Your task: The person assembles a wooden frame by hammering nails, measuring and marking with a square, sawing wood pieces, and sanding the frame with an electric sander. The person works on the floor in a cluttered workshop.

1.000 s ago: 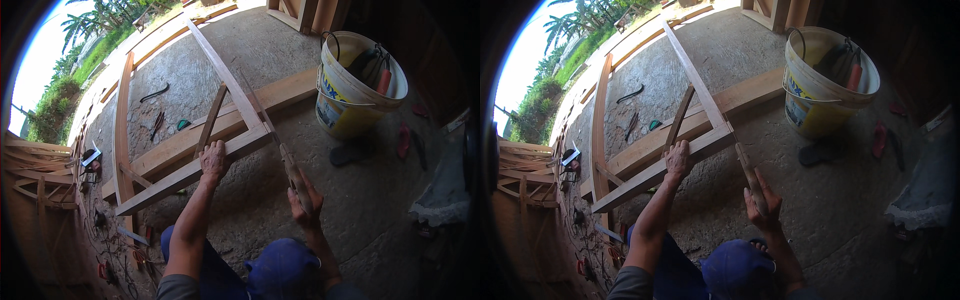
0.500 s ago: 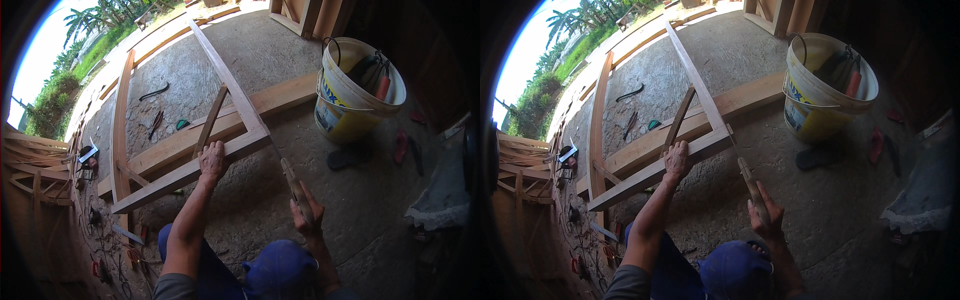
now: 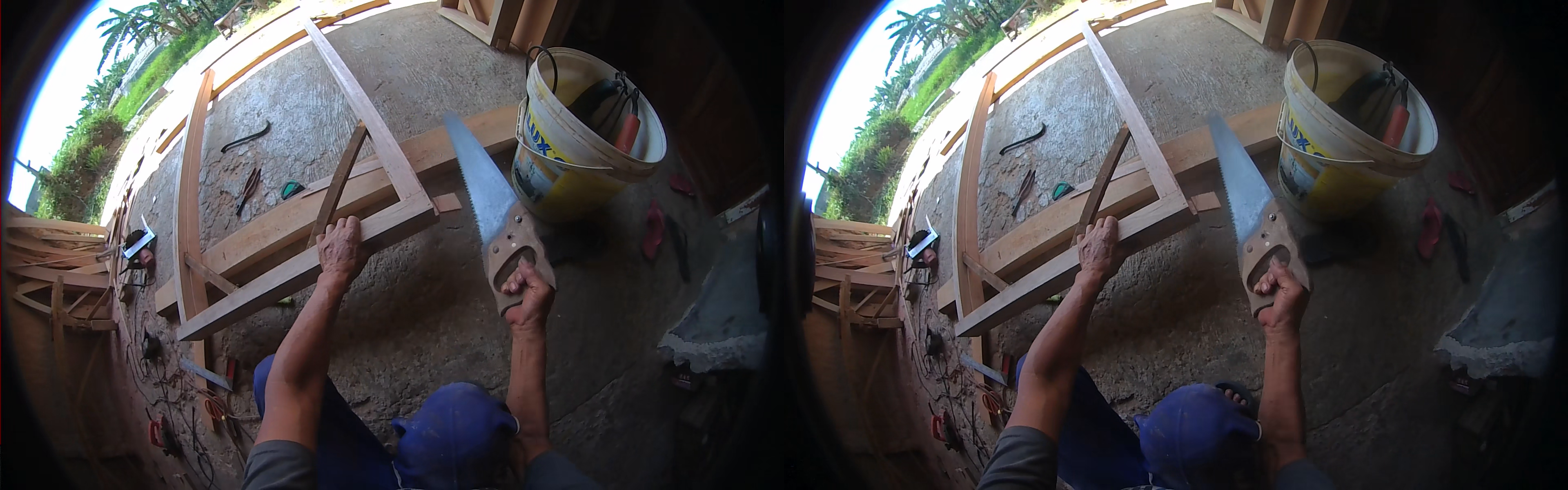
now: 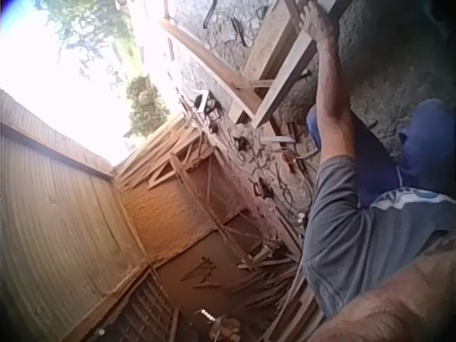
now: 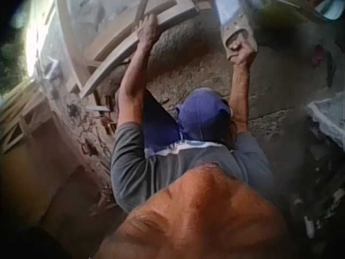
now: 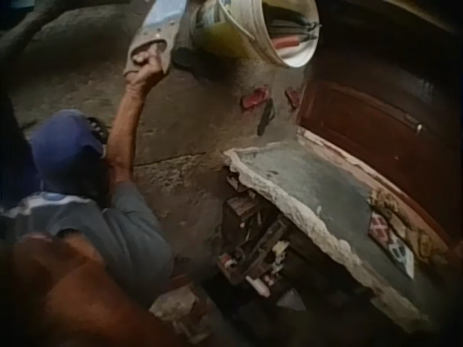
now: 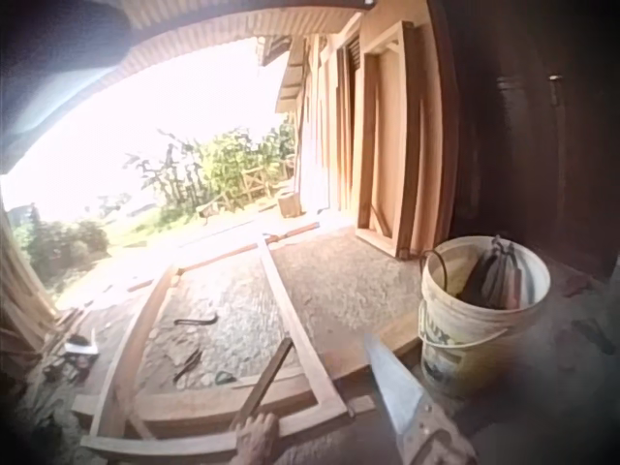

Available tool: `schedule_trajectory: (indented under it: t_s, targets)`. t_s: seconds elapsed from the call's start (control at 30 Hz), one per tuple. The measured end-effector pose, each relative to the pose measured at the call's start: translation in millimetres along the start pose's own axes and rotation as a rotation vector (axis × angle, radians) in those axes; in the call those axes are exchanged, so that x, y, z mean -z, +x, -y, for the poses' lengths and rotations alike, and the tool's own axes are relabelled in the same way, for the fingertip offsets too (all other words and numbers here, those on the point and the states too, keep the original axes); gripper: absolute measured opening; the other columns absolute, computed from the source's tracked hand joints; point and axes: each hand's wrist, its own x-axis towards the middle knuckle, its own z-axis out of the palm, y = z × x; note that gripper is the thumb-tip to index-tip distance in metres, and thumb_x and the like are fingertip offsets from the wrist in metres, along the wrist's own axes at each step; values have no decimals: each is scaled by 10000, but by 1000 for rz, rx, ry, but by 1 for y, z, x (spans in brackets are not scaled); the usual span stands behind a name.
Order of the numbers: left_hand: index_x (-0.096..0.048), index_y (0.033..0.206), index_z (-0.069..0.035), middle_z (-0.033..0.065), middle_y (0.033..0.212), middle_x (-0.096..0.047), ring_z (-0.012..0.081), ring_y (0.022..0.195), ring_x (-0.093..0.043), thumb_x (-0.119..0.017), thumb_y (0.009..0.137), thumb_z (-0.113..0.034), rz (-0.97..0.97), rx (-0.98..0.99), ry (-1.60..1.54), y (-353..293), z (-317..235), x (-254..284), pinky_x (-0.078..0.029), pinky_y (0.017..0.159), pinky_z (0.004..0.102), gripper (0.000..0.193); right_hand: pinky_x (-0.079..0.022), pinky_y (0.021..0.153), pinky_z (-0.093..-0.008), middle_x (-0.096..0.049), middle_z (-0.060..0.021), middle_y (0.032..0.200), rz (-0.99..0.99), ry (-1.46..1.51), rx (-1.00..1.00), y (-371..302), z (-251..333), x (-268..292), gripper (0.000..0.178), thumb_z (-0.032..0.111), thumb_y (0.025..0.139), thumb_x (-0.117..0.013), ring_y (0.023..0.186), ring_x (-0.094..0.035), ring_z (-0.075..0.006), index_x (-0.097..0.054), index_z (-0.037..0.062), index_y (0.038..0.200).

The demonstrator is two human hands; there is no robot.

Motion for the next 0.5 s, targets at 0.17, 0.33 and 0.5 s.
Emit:
schedule_trajectory:
  t_s: [0.17,0.33,0.5]
  targets:
    - [-578,1071,-113,108,1091,-634,344,1082,-600,-811,786,-388,21,19,-24,0,8,-2,-440,899,504,459,-452,542,-284,-526,-23,661,77,-565,469,-25,46,-16,103,70,944,-610,562,-513,-93,-614,-30,921]
    - [-498,1362,-80,188,1333,-570,388,1342,-474,-764,825,-370,-66,-16,-3,-10,28,-15,-321,1154,577,666,-447,567,-277,-550,-40,694,275,-551,566,-57,24,-23,235,41,940,-604,585,-522,-105,-617,-83,1139]
    - [-403,1555,-77,214,1646,-300,358,1519,-308,-698,930,-430,327,-232,-311,-37,94,37,-310,1227,466,776,-428,615,-287,-537,-56,716,476,-481,495,-43,19,-2,122,47,959,-589,632,-508,-134,-596,-74,961]
